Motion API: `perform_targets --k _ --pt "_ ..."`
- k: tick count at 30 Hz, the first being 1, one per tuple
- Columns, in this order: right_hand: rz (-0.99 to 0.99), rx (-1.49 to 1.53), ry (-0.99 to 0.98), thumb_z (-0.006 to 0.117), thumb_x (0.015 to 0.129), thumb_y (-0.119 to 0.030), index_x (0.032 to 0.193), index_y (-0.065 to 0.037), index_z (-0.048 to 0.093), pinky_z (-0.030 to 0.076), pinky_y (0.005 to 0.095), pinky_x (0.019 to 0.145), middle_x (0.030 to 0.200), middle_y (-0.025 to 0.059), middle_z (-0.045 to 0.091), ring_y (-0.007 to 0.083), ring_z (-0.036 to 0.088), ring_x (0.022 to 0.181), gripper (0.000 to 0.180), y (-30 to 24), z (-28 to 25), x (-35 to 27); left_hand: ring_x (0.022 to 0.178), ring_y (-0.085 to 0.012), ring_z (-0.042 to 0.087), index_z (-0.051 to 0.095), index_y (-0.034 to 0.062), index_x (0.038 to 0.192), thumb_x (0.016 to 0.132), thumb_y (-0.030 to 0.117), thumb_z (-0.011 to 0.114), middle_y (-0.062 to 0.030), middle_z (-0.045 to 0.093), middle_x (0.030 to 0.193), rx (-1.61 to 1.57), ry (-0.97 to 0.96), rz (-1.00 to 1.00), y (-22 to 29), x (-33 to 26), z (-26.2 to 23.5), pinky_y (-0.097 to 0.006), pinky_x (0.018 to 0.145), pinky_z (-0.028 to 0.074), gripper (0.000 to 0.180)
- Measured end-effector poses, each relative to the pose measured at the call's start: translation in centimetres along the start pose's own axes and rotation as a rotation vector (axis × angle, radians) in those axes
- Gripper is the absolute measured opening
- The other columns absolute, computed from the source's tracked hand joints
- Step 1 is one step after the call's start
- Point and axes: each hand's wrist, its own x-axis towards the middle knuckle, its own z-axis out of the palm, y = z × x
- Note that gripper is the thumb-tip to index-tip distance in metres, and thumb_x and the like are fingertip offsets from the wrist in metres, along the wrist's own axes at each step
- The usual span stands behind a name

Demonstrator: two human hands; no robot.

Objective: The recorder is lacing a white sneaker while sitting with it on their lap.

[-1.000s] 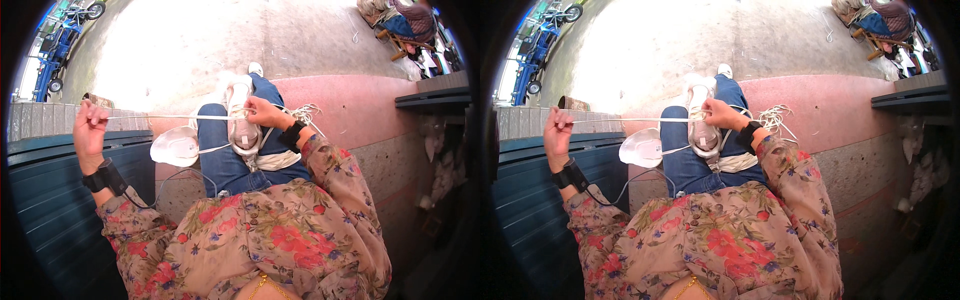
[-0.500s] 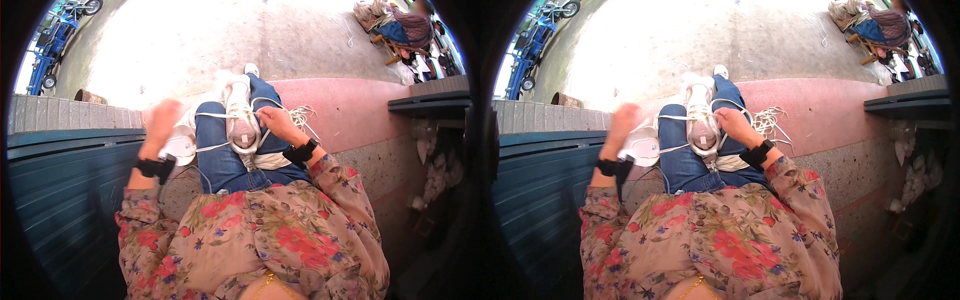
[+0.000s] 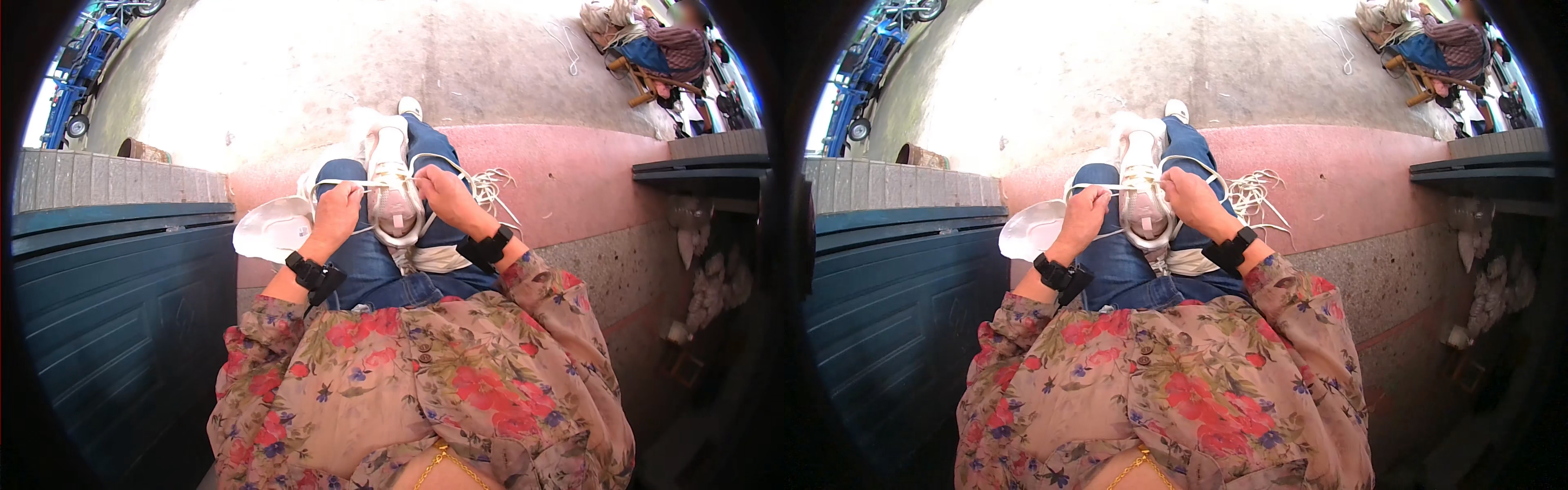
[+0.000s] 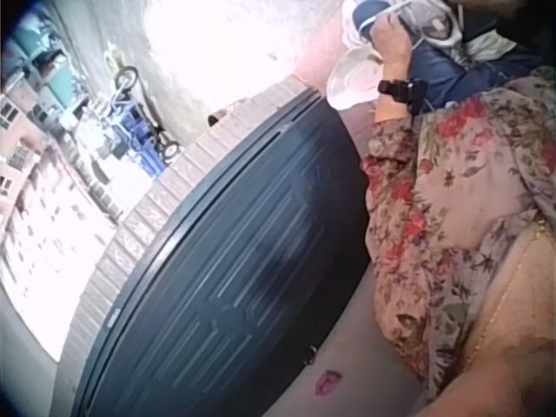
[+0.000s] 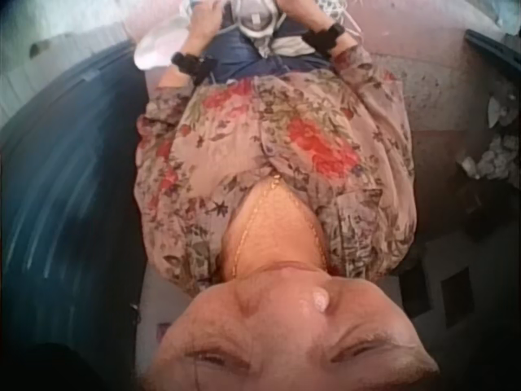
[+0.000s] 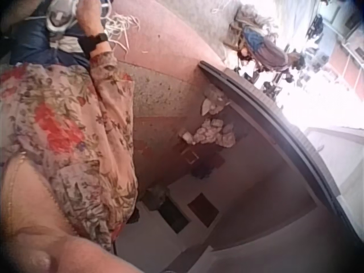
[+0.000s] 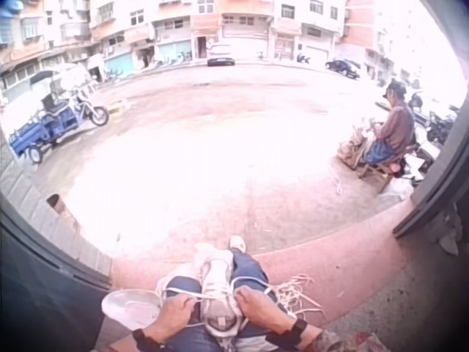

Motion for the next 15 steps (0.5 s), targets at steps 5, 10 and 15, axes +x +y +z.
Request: perform_targets --k 5,10,15 --pt "-0.010 -0.377 -0.049 0.045 0.081 -0.019 0.072 -0.002 0.055 0.045 0.0431 0.062 0.075 0.0186 0.058 0.0355 0.057 0.072 0.022 0.3 0.2 0.0 0.068 -0.0304 0.057 0.056 0.0007 0.083 0.082 0.017 0.049 -0.0171 0.058 0.073 0.158 0.016 0.044 0.1 -0.4 0.3 -0.038 0.061 0.044 0.018" --pt "-0.085 -0.547 0.028 0.045 0.079 -0.016 0.071 -0.002 0.055 0.046 0.0428 0.058 0.072 0.0175 0.058 0.0338 0.058 0.067 0.019 0.8 0.8 -0.3 0.072 -0.0344 0.057 0.056 0.0024 0.082 0.082 0.019 0.047 -0.0179 0.059 0.078 0.248 0.067 0.052 0.7 0.0 1.4 -0.042 0.063 0.044 0.019" --pt "0.012 -0.509 -0.030 0.046 0.076 -0.016 0.072 -0.002 0.058 0.046 0.0424 0.060 0.072 0.0191 0.059 0.0355 0.059 0.068 0.018 0.9 1.0 0.5 0.072 -0.0341 0.055 0.054 0.0036 0.083 0.083 0.017 0.047 -0.0166 0.057 0.076 0.392 0.094 0.154 0.2 0.5 1.8 -0.041 0.062 0.044 0.015"
